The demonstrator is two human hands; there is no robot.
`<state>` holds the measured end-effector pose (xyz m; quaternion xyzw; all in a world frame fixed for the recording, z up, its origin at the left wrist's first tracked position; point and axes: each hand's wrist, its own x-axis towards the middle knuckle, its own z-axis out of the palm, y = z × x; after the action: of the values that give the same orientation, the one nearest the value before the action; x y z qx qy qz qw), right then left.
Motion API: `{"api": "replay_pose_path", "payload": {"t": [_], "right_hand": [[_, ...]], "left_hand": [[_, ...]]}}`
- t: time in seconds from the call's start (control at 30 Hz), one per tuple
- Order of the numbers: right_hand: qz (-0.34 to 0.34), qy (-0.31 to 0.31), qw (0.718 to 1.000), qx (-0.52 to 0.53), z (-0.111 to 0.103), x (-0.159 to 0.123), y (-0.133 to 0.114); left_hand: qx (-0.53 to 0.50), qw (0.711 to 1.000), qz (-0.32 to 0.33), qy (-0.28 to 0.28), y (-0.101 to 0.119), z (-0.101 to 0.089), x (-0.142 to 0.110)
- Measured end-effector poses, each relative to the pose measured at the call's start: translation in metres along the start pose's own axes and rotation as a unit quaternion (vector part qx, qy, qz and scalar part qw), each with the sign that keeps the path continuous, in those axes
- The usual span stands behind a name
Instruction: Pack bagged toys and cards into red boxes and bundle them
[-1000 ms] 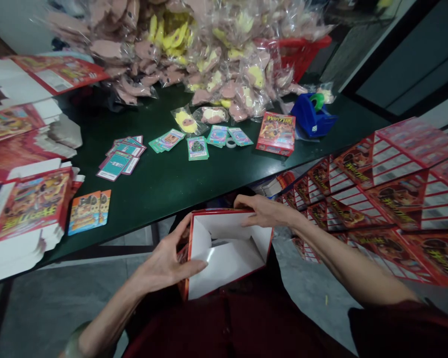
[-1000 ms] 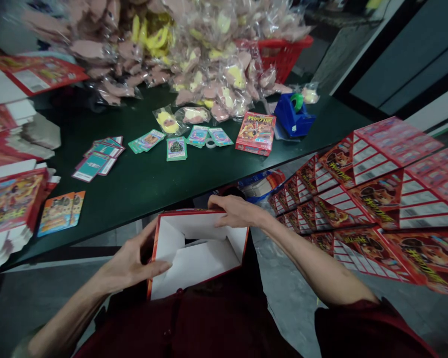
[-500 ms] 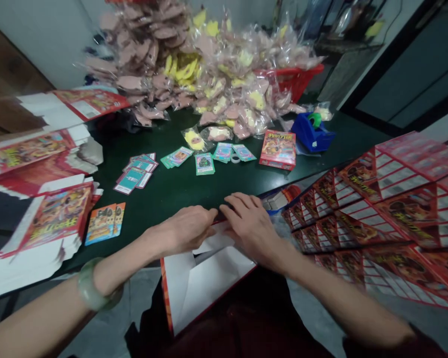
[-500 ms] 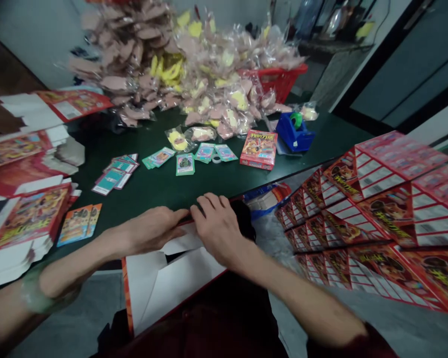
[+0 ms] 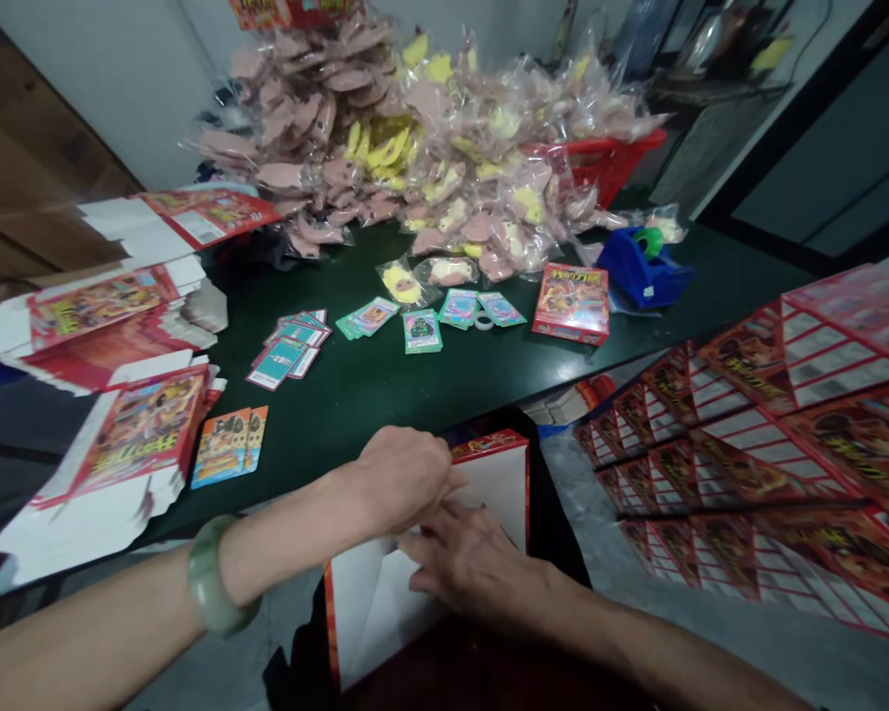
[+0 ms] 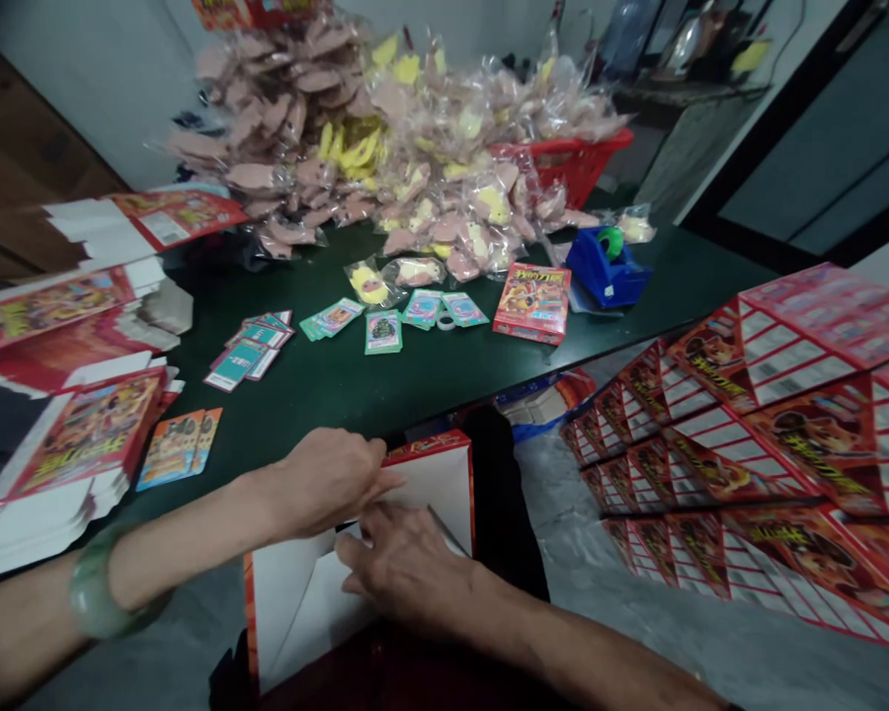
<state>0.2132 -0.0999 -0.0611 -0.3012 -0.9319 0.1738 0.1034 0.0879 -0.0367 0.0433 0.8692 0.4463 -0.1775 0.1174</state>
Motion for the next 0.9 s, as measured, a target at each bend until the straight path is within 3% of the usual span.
{"api": "replay_pose_path", "payload": {"t": [0.2, 0.47, 0.6, 0.77, 0.9], "right_hand": [[0.019, 0.042, 0.999, -0.003, -0.001, -0.006, -0.006], [0.001, 0.07, 0.997, -0.031, -0.01, -0.005, -0.009], [0.025, 0.062, 0.997, -0.035, -0.01, -0.003, -0.008], [0.015, 0.075, 0.996, -0.04, -0.003, 0.005, -0.009], [0.007, 0.066, 0.997, -0.037, -0.01, 0.006, -0.009]], "left_hand": [[0.011, 1.0, -0.014, -0.01, -0.003, -0.005, 0.013], [-0.011, 0.997, 0.011, -0.073, -0.017, -0.016, 0.001], [-0.008, 0.997, 0.007, -0.081, -0.019, -0.015, 0.004], [-0.006, 0.998, 0.033, -0.054, -0.006, -0.027, 0.025], [-0.075, 0.987, 0.051, -0.131, 0.011, -0.036, 0.046]]}}
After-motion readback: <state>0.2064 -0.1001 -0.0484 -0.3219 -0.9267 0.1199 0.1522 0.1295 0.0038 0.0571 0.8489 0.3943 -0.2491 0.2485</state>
